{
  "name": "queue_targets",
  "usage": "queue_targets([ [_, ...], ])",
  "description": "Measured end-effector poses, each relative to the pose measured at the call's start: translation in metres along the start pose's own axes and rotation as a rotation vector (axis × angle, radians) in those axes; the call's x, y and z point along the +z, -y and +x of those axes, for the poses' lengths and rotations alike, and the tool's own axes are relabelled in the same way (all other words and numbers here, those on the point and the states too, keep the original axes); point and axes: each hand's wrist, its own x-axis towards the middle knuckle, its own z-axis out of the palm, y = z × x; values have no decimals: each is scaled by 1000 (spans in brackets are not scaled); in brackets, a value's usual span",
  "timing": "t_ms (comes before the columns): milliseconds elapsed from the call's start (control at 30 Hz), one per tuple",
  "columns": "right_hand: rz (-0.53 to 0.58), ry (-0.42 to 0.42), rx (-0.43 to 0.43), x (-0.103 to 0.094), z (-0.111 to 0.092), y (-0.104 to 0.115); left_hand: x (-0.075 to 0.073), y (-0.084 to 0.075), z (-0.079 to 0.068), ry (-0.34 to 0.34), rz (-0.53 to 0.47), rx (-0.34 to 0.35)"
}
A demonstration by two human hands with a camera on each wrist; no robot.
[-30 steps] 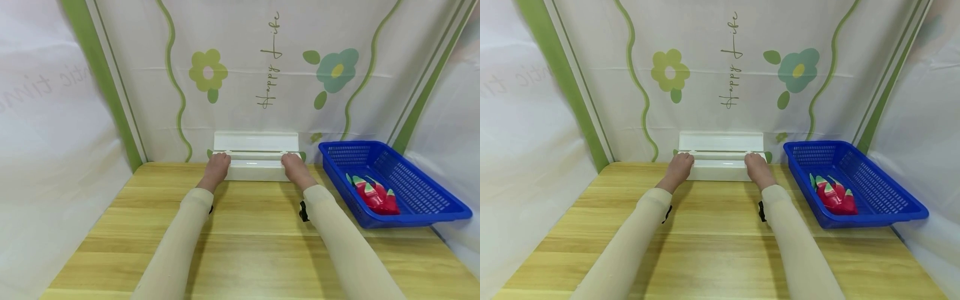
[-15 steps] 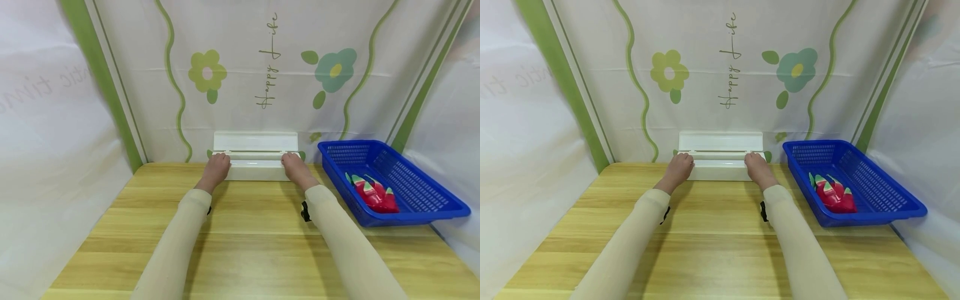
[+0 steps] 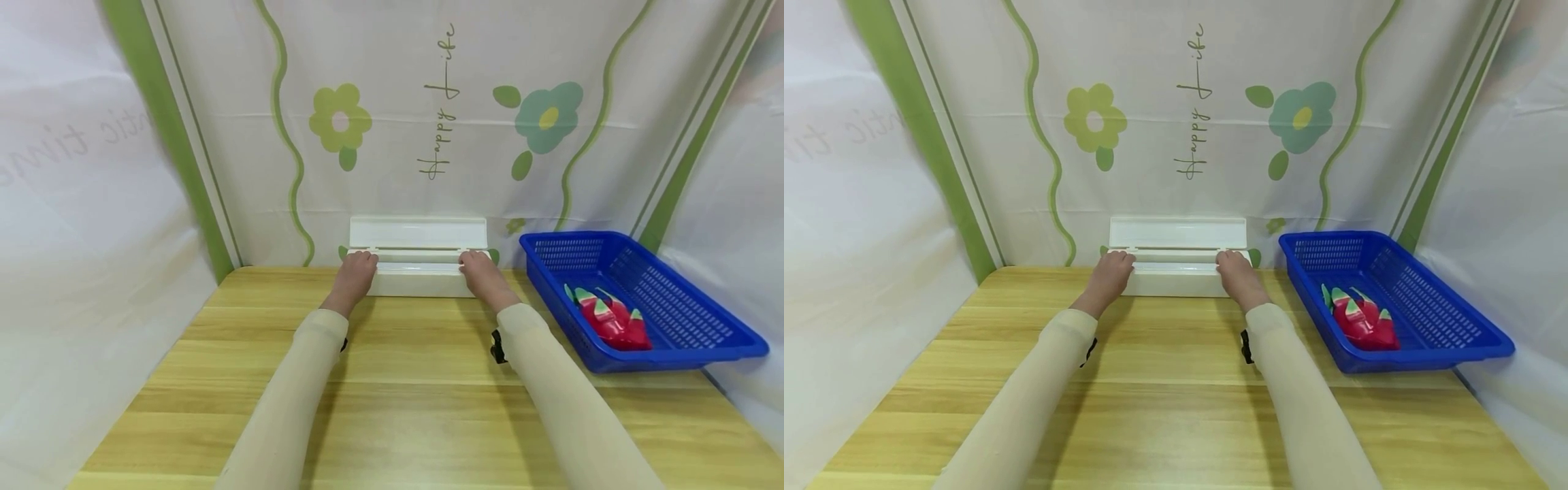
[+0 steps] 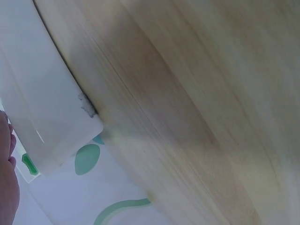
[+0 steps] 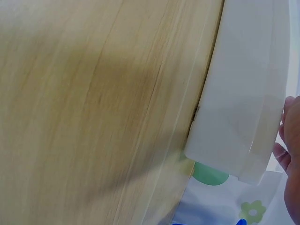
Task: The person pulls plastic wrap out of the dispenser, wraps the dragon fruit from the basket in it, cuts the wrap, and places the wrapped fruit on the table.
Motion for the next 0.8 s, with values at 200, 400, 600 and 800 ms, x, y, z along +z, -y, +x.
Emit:
queue_targets([
  [200,-124,-33,-93,0,0,0,2,-1,-1,8,28,6],
  [400,-144,-80,-149,1,-1,2,2,-3,0,-19,-41,-9],
  [600,-136,-109,-155,3,-2,2,-1,-4,1,33,-81,-24],
  [800,-118,-132,-168,5,-3,0,3,-3,-1,36,-81,-17],
])
